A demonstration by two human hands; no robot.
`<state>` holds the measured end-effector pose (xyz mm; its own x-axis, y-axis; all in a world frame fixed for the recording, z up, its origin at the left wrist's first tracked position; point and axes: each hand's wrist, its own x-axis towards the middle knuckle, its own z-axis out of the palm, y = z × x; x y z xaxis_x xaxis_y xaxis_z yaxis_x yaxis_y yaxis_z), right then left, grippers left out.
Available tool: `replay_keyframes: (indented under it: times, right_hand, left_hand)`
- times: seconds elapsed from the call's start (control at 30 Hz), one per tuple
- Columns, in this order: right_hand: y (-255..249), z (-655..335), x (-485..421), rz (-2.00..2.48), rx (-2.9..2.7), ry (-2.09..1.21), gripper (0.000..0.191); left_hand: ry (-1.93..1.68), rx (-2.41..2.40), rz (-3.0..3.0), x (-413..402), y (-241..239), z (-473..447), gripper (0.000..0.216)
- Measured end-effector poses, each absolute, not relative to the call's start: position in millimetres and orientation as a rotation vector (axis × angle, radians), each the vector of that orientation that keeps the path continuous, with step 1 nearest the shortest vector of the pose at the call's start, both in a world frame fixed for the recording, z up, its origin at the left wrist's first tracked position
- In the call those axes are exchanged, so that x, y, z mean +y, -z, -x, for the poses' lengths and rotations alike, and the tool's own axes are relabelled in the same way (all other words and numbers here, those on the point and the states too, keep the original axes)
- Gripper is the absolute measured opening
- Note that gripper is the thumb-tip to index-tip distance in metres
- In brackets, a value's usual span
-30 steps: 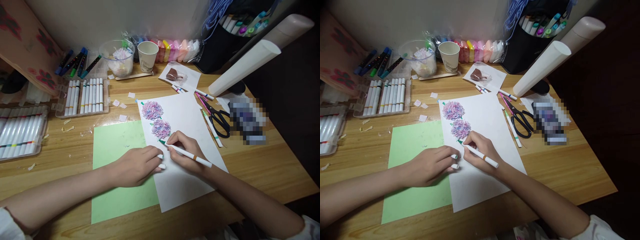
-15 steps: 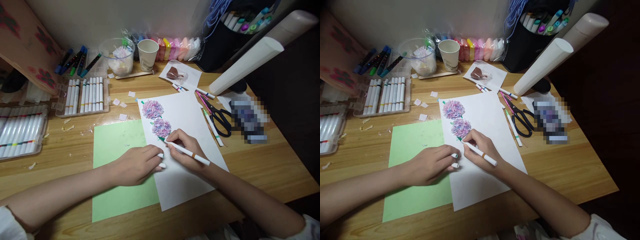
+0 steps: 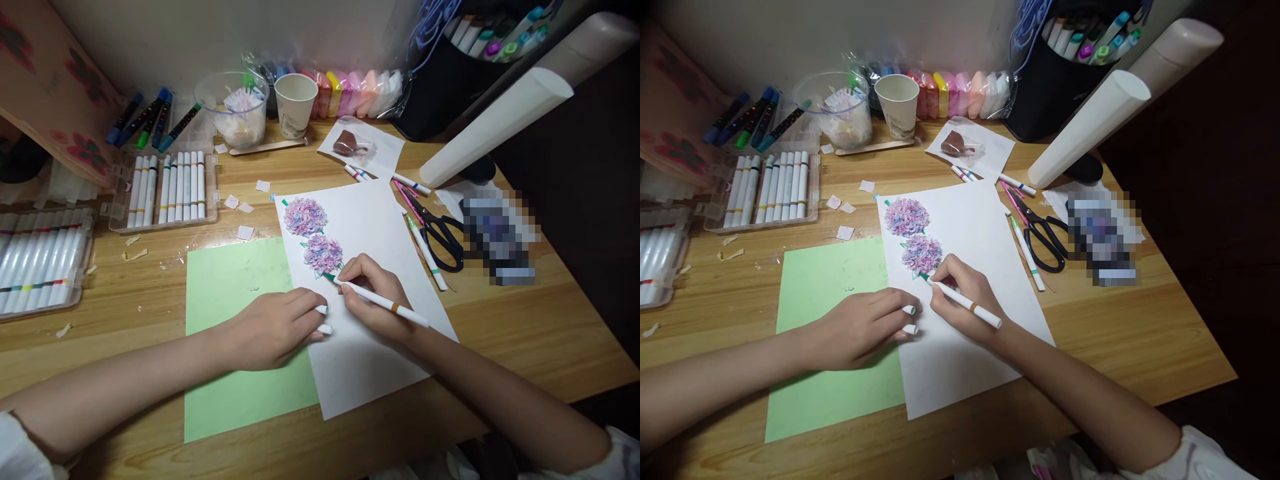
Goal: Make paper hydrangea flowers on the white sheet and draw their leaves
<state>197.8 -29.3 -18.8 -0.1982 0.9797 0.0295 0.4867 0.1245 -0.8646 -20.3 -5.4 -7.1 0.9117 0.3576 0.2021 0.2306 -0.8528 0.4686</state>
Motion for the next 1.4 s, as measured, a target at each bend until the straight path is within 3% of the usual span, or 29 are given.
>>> replay_keyframes:
  times: [0.53,0.8,1.4]
  right_hand:
    - [16.2,-196.2,-28.2,1.332,-1.837,-0.995,0.013]
    - [9.4,-200.6,-29.5,0.869,-1.431,-1.098,0.009]
    - [-4.9,-204.1,-28.7,0.848,-1.998,-1.323,0.007]
  left_hand:
    - [-0.373,0.432,-2.625,-5.6,7.1,20.7,0.023]
    - [-0.468,0.463,-2.615,-6.0,5.8,19.6,0.019]
    - [-0.286,0.431,-2.549,-9.7,0.2,24.3,0.017]
